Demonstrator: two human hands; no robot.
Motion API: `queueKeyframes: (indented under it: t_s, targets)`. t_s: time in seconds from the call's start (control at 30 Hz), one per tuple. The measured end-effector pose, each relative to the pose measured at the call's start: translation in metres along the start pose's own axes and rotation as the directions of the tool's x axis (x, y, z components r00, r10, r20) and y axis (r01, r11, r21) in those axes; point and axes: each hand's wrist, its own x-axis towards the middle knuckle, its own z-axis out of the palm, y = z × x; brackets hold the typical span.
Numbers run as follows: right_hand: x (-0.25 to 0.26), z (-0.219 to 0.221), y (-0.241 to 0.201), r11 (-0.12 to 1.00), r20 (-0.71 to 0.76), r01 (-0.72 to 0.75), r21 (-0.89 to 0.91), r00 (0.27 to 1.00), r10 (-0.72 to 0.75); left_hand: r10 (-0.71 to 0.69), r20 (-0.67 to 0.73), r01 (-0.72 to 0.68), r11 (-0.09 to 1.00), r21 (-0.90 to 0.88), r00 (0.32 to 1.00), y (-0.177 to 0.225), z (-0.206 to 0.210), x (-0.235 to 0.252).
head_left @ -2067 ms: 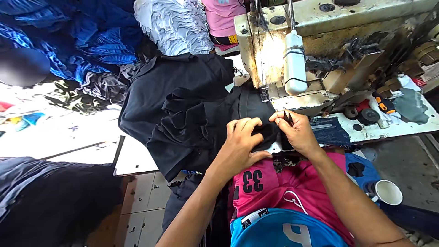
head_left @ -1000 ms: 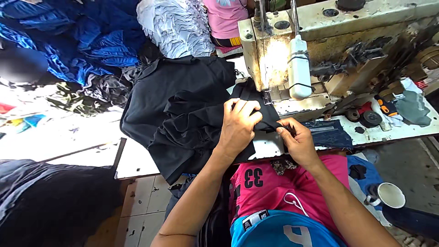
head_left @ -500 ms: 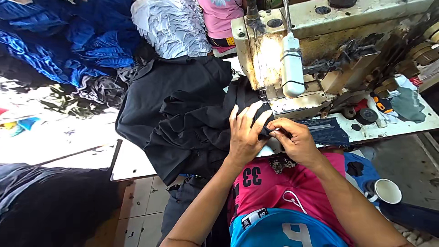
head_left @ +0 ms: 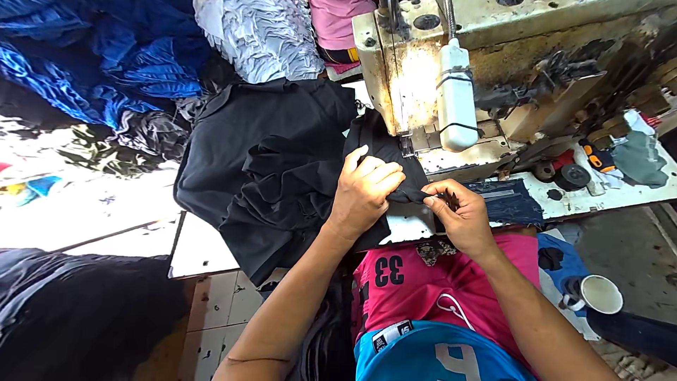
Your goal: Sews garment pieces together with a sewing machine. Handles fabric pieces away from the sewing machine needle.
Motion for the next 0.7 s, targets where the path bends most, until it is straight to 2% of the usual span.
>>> queueKeyframes:
  t_s: [0.2, 0.33, 0.4, 0.47, 0.5, 0.57, 0.63, 0.7]
  targets:
    - [0.024, 0.013, 0.005, 0.995, -0.036, 0.067, -0.072, 0.997, -0.07, 0.002, 0.003, -0.002, 0.999, 0.042, 1.0, -0.029, 0.004, 0.017]
    - [0.033, 0.018, 0.008, 0.99, -0.033, 0.104, -0.096, 0.994, -0.107, -0.065, 0.013, 0.064, 0.998, 0.022, 0.998, -0.025, 0.002, 0.02]
    - [0.037, 0.017, 0.008, 0.989, -0.018, 0.115, -0.089, 0.993, -0.117, -0.041, 0.079, 0.05, 0.993, -0.11, 0.996, -0.015, -0.009, 0.02]
    - [0.037, 0.017, 0.009, 0.986, 0.009, 0.133, -0.103, 0.991, -0.133, 0.041, 0.225, 0.002, 0.982, -0.189, 0.974, -0.011, -0.024, 0.019]
    - [0.037, 0.016, 0.009, 0.982, 0.021, 0.146, -0.119, 0.989, -0.144, 0.062, 0.287, -0.01, 0.984, -0.177, 0.956, -0.013, -0.032, 0.016]
    - [0.039, 0.014, 0.009, 0.97, 0.052, 0.174, -0.171, 0.984, -0.168, 0.006, 0.343, 0.018, 0.998, -0.067, 0.939, -0.028, -0.05, 0.01]
    - [0.041, 0.011, 0.006, 0.961, 0.08, 0.179, -0.21, 0.983, -0.165, -0.099, 0.339, 0.088, 0.995, 0.046, 0.936, -0.053, -0.074, 0.004]
    - [0.043, 0.008, -0.001, 0.951, 0.126, 0.173, -0.256, 0.981, -0.145, -0.123, 0.28, 0.118, 0.992, 0.037, 0.952, -0.064, -0.099, -0.002]
